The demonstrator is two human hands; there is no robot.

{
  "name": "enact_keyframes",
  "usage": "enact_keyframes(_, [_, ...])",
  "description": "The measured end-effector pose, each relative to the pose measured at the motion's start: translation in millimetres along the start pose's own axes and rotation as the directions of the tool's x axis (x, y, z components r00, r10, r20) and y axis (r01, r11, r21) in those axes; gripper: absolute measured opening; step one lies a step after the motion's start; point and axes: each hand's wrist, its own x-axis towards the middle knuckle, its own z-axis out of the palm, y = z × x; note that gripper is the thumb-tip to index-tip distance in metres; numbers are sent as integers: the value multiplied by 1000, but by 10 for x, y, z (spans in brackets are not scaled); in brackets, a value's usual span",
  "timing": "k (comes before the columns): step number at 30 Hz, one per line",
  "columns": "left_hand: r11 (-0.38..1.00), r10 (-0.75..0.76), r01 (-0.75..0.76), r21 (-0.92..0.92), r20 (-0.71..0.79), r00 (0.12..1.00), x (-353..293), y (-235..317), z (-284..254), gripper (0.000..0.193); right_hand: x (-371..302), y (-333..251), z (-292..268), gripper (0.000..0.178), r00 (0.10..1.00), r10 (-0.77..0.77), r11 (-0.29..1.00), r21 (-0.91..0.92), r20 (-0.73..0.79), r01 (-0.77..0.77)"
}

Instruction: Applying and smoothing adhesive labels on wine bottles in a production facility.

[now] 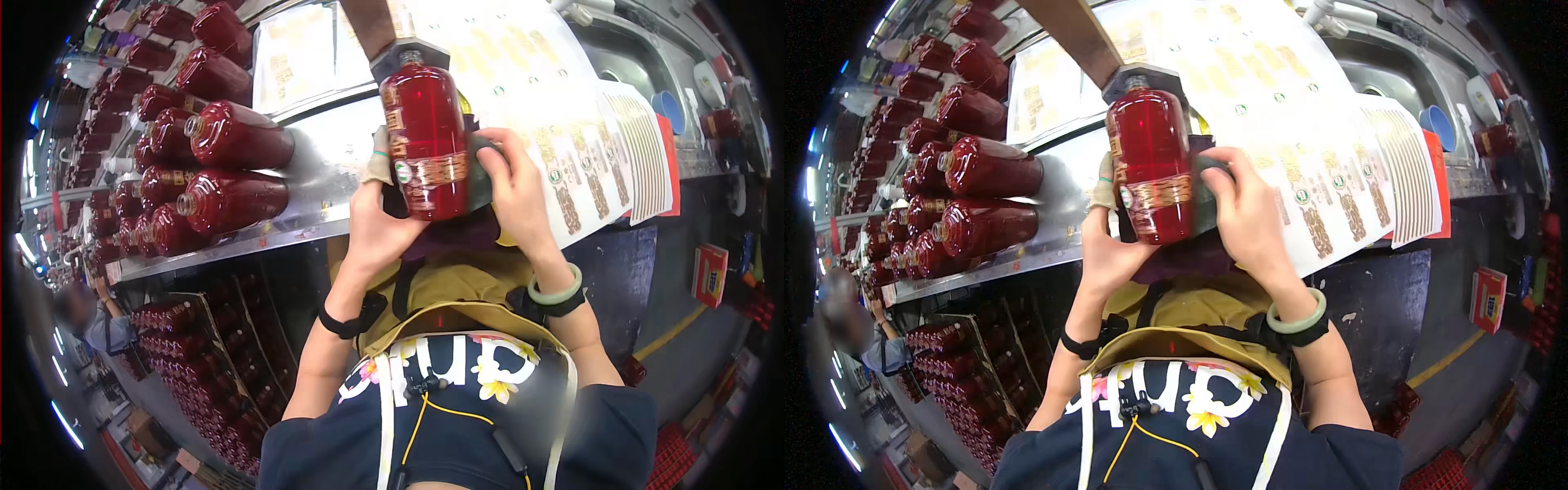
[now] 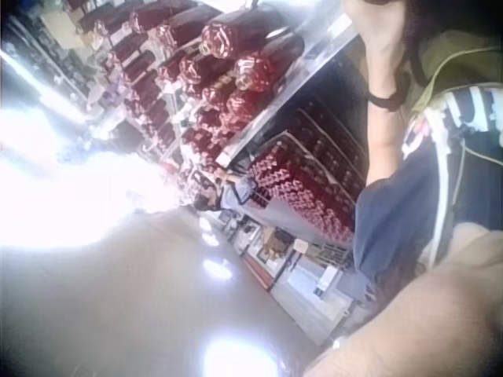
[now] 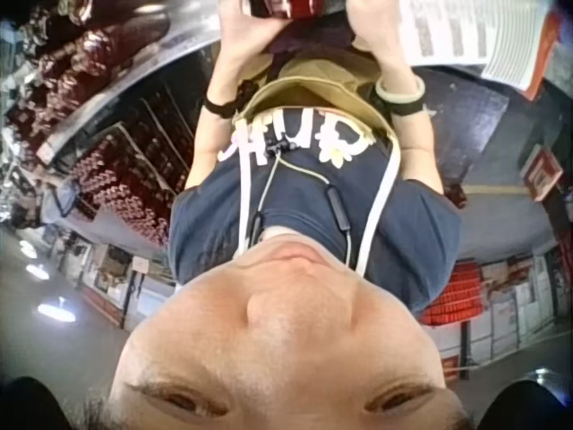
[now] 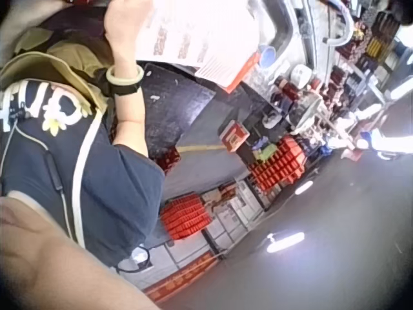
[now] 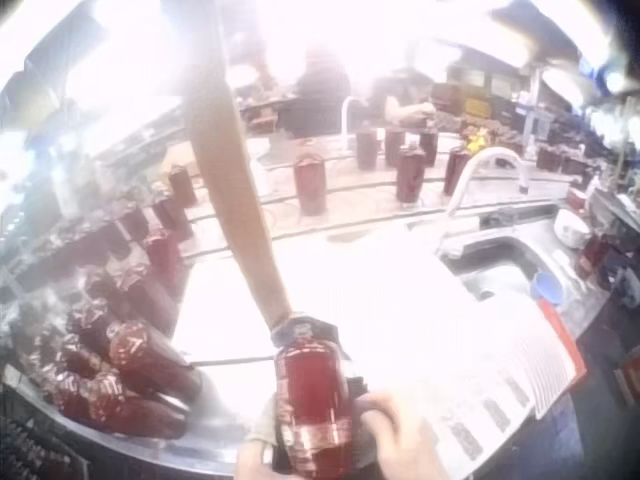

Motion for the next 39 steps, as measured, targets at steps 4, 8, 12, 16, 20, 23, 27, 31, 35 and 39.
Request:
enact_keyframes(4, [978,123,-115,175,-32,992,-47,201,-85,97,102,12,-195,17,1000,-23,998,-60,-16,22])
enact_keyframes(8, [993,85,-86,84,14,996,-31,206,-107,99,89,-85,-202,20,995,-6,987,162,95,-9])
enact_keyframes(12, [935,-172,197,-295,108,979,-15,144,-85,64,45,-99,-138,40,961,117,966,195,251,-169])
enact_keyframes(16, [880,-260,289,-377,126,957,32,39,-55,46,33,22,-35,65,945,137,969,159,298,-191])
enact_keyframes(20, [842,-244,287,-456,152,958,49,70,-82,50,34,75,-48,76,931,135,965,168,339,-201])
enact_keyframes(23, [868,-186,232,-438,146,972,52,60,-88,53,41,56,-34,81,935,116,977,129,334,-168])
enact_keyframes(27, [827,-196,246,-505,150,969,46,83,-90,57,48,32,-34,87,931,128,976,124,342,-180])
enact_keyframes(31, [775,-203,263,-574,168,965,50,41,-93,60,72,13,-91,84,919,128,982,85,373,-171])
enact_keyframes(35, [775,-179,269,-572,209,961,32,18,-106,70,129,-156,-180,57,944,125,972,152,305,-178])
enact_keyframes(39, [817,-113,206,-538,201,973,22,-38,-96,68,182,-230,-205,48,983,-107,992,76,147,97])
